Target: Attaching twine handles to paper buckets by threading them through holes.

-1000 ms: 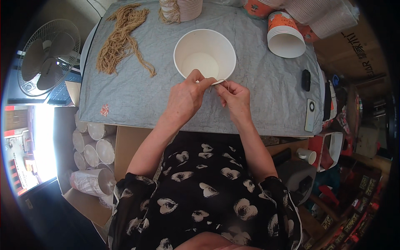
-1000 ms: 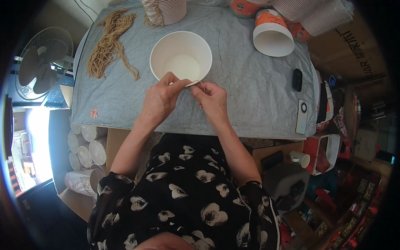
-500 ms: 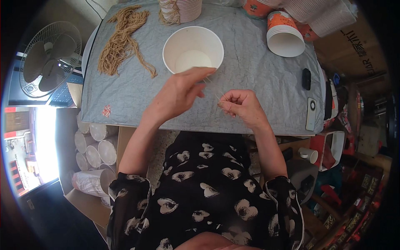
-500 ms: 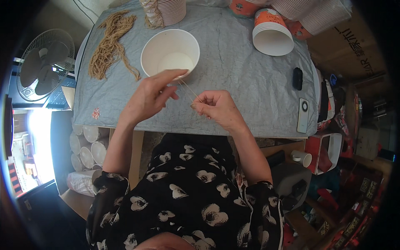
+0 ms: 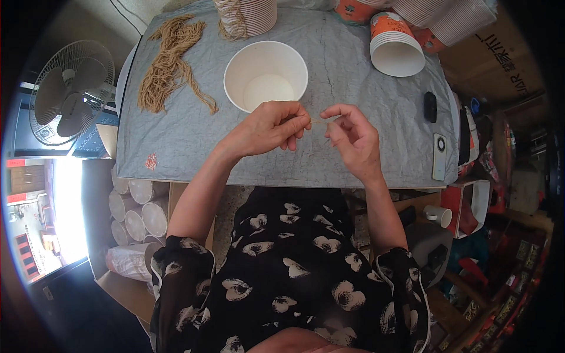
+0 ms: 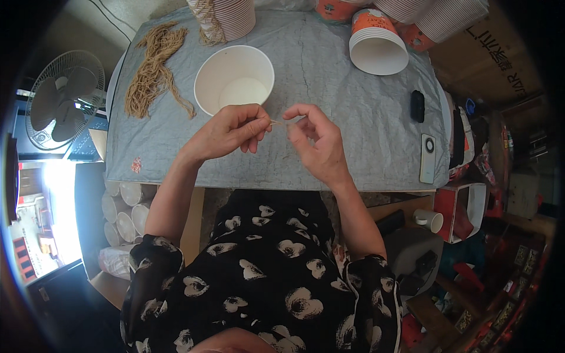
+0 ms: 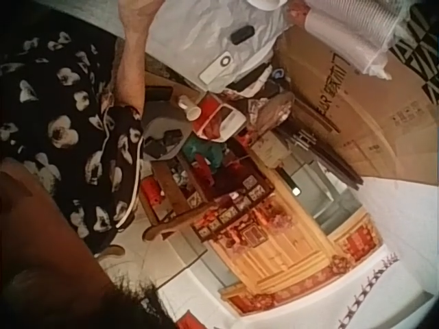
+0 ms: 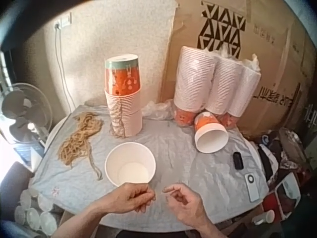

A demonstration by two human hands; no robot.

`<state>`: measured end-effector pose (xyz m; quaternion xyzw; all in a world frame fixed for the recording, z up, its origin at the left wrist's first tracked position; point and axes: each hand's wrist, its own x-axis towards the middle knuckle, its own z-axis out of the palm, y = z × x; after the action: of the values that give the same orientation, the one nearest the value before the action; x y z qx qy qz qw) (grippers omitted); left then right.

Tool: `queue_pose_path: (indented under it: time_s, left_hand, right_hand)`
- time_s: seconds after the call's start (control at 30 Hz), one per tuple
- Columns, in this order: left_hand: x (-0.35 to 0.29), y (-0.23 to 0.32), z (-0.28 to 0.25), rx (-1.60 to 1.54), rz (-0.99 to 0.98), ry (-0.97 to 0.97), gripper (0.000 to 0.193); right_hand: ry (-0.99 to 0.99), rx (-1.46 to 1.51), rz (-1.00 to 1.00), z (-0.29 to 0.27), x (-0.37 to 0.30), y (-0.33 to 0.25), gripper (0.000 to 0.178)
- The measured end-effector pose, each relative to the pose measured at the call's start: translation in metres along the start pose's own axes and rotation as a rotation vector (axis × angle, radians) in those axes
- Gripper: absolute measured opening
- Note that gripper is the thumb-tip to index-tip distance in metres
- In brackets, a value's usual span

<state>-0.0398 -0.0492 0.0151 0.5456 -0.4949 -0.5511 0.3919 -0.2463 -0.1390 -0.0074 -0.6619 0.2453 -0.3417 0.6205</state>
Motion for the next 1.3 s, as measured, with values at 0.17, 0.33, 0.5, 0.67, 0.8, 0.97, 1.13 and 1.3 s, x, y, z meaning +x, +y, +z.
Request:
queue_pose_path:
  time_s: [0.17,0.33,0.5,0.67,0.8,0.97,1.13,1.3]
  left_hand:
    - [0.001,-0.001,-0.001,-0.033,-0.010,-0.030,0.027]
    - [0.000,-0.001,-0.002,-0.061,-0.009,-0.050,0.028]
    - [-0.001,-0.004,-0.003,-0.057,-0.011,-0.044,0.029]
    - [-0.001,-0.006,-0.006,-0.075,-0.032,-0.053,0.029]
    - [-0.001,-0.008,-0.005,-0.075,-0.014,-0.039,0.029]
    - [0.002,-0.009,-0.004,-0.040,0.008,-0.020,0.030]
    - [0.003,-0.009,-0.006,-0.069,0.007,-0.035,0.029]
    - [0.003,-0.009,-0.009,-0.118,0.001,-0.032,0.028]
  right_hand:
    - [-0.067,-0.404,-0.193,0.001,0.002,-0.007,0.030]
    - [-0.080,-0.465,-0.252,0.003,0.003,-0.005,0.029]
    - [-0.066,-0.461,-0.259,0.006,0.004,-0.006,0.028]
    - [-0.119,-0.502,-0.261,0.006,0.008,-0.006,0.022]
    - [-0.123,-0.481,-0.221,0.008,0.009,-0.006,0.020]
    - [-0.135,-0.447,-0.148,0.007,0.009,-0.003,0.014]
    - [-0.096,-0.347,-0.192,0.003,0.009,0.011,0.009]
    - [-0.038,-0.287,-0.125,0.002,0.006,0.011,0.006]
